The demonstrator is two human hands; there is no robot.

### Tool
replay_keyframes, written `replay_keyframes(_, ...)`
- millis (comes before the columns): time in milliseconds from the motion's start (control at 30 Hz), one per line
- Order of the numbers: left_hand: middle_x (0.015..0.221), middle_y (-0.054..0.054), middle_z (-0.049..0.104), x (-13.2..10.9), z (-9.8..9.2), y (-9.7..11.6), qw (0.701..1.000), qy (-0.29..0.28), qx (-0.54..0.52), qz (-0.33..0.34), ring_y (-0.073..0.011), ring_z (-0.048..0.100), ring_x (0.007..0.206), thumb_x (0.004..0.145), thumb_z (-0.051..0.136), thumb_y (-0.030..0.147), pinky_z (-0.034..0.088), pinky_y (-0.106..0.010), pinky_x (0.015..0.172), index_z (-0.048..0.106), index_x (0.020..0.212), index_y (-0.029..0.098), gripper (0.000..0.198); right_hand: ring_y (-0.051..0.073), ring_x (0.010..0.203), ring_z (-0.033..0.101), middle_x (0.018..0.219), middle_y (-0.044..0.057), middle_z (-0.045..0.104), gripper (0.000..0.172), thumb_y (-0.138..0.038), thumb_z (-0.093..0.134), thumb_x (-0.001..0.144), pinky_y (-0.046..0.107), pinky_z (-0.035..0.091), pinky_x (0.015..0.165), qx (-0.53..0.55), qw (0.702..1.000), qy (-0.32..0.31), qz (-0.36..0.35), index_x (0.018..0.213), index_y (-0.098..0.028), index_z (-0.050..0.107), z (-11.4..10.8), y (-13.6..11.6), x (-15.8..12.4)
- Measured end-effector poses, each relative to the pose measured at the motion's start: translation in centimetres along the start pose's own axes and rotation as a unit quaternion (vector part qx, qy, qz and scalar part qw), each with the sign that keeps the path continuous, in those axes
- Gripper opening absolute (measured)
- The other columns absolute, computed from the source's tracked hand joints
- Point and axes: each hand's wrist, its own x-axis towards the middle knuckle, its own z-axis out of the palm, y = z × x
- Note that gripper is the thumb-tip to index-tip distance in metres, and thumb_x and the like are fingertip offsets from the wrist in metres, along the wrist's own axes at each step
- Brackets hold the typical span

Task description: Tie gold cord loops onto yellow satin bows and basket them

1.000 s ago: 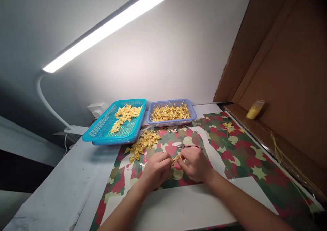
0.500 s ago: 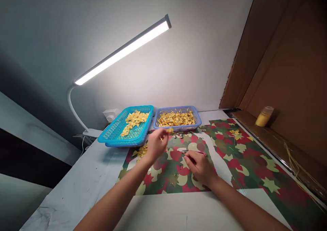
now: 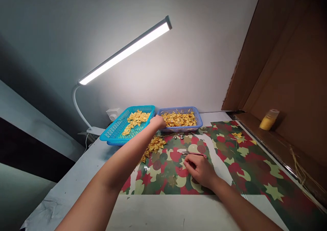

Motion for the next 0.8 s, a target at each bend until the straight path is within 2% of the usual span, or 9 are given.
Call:
replay_keyframes(133, 0.126, -0.010, 0.057, -3.6, -0.2, -1.5, 0.992, 0.103, -0.009, 0.078, -0.0240, 0.059, 0.108, 0.092, 0.057, 0.032, 0.052, -0.046, 0.089, 0.055, 0.124, 0.017, 0.036, 0.013, 0.059, 0.051, 0.063, -0.001, 0.056, 0.022, -0.022, 0.047, 0.088, 0.025, 0.034, 0.057, -0.003, 1.000, -0.007, 0.007, 0.066, -0.020, 0.050, -0.1, 0.0, -0.1)
replay_keyframes(167, 0.127, -0.011, 0.055, -5.0, 0.2, -2.1, 0.987, 0.113, -0.013, 0.113, -0.0229, 0.057, 0.111, 0.093, 0.053, 0.026, 0.050, -0.042, 0.094, 0.055, 0.122, 0.016, 0.031, 0.013, 0.058, 0.050, 0.063, -0.001, 0.056, 0.022, -0.022, 0.047, 0.088, 0.025, 0.034, 0.057, -0.004, 1.000, -0.005, 0.009, 0.066, -0.020, 0.050, -0.2, 0.1, -0.1)
replay_keyframes(233, 0.113, -0.009, 0.061, -7.9, 1.6, -3.3, 0.978, 0.102, -0.018, 0.181, -0.0197, 0.060, 0.105, 0.090, 0.051, 0.015, 0.050, -0.034, 0.093, 0.062, 0.108, 0.017, 0.021, 0.013, 0.058, 0.049, 0.061, -0.001, 0.055, 0.023, -0.023, 0.046, 0.088, 0.025, 0.034, 0.057, -0.006, 1.000, 0.001, 0.013, 0.066, -0.020, 0.049, -0.2, 0.2, 0.0)
replay_keyframes(300, 0.096, -0.007, 0.065, -10.4, 3.6, -4.3, 0.971, 0.084, -0.019, 0.221, -0.0203, 0.063, 0.093, 0.083, 0.055, 0.009, 0.053, -0.033, 0.086, 0.066, 0.090, 0.017, 0.016, 0.013, 0.057, 0.049, 0.061, -0.001, 0.054, 0.023, -0.023, 0.047, 0.088, 0.025, 0.034, 0.056, -0.006, 1.000, 0.004, 0.014, 0.065, -0.020, 0.049, -0.1, 0.3, 0.1)
replay_keyframes(367, 0.098, -0.009, 0.066, -12.2, 5.7, -5.2, 0.965, 0.093, -0.028, 0.243, -0.0231, 0.062, 0.098, 0.081, 0.056, 0.010, 0.052, -0.037, 0.091, 0.066, 0.091, 0.017, 0.016, 0.013, 0.057, 0.049, 0.061, -0.001, 0.054, 0.023, -0.024, 0.048, 0.088, 0.025, 0.034, 0.056, -0.006, 1.000, 0.006, 0.013, 0.065, -0.020, 0.050, 0.0, 0.4, 0.2)
replay_keyframes(433, 0.116, -0.012, 0.063, -13.1, 7.5, -5.7, 0.961, 0.117, -0.044, 0.248, -0.0257, 0.056, 0.112, 0.084, 0.054, 0.014, 0.047, -0.041, 0.100, 0.063, 0.107, 0.016, 0.025, 0.013, 0.057, 0.050, 0.061, -0.001, 0.055, 0.023, -0.024, 0.048, 0.088, 0.025, 0.035, 0.056, -0.008, 1.000, 0.010, 0.011, 0.066, -0.020, 0.051, 0.2, 0.6, 0.2)
replay_keyframes(533, 0.120, -0.014, 0.063, -13.4, 9.3, -6.1, 0.958, 0.143, -0.067, 0.241, -0.0260, 0.055, 0.116, 0.090, 0.047, 0.018, 0.046, -0.043, 0.101, 0.060, 0.117, 0.015, 0.030, 0.013, 0.056, 0.049, 0.061, -0.001, 0.054, 0.023, -0.025, 0.048, 0.088, 0.025, 0.036, 0.056, -0.016, 0.999, 0.030, 0.011, 0.066, -0.020, 0.052, 0.3, 0.7, 0.1)
replay_keyframes(733, 0.103, -0.011, 0.070, -13.8, 9.7, -6.6, 0.956, 0.169, -0.090, 0.224, -0.0279, 0.060, 0.103, 0.089, 0.048, 0.019, 0.049, -0.045, 0.094, 0.068, 0.100, 0.016, 0.023, 0.014, 0.056, 0.049, 0.063, 0.000, 0.055, 0.022, -0.027, 0.048, 0.089, 0.026, 0.037, 0.055, -0.035, 0.994, 0.104, 0.015, 0.069, -0.020, 0.055, 0.1, 0.7, 0.0)
replay_keyframes(800, 0.106, -0.012, 0.070, -14.2, 9.5, -6.7, 0.954, 0.176, -0.094, 0.222, -0.0286, 0.060, 0.104, 0.088, 0.049, 0.020, 0.048, -0.045, 0.094, 0.069, 0.099, 0.016, 0.023, 0.014, 0.056, 0.048, 0.063, 0.000, 0.055, 0.023, -0.028, 0.048, 0.089, 0.026, 0.036, 0.054, -0.047, 0.989, 0.141, 0.024, 0.068, -0.021, 0.054, -0.5, 1.0, 0.3)
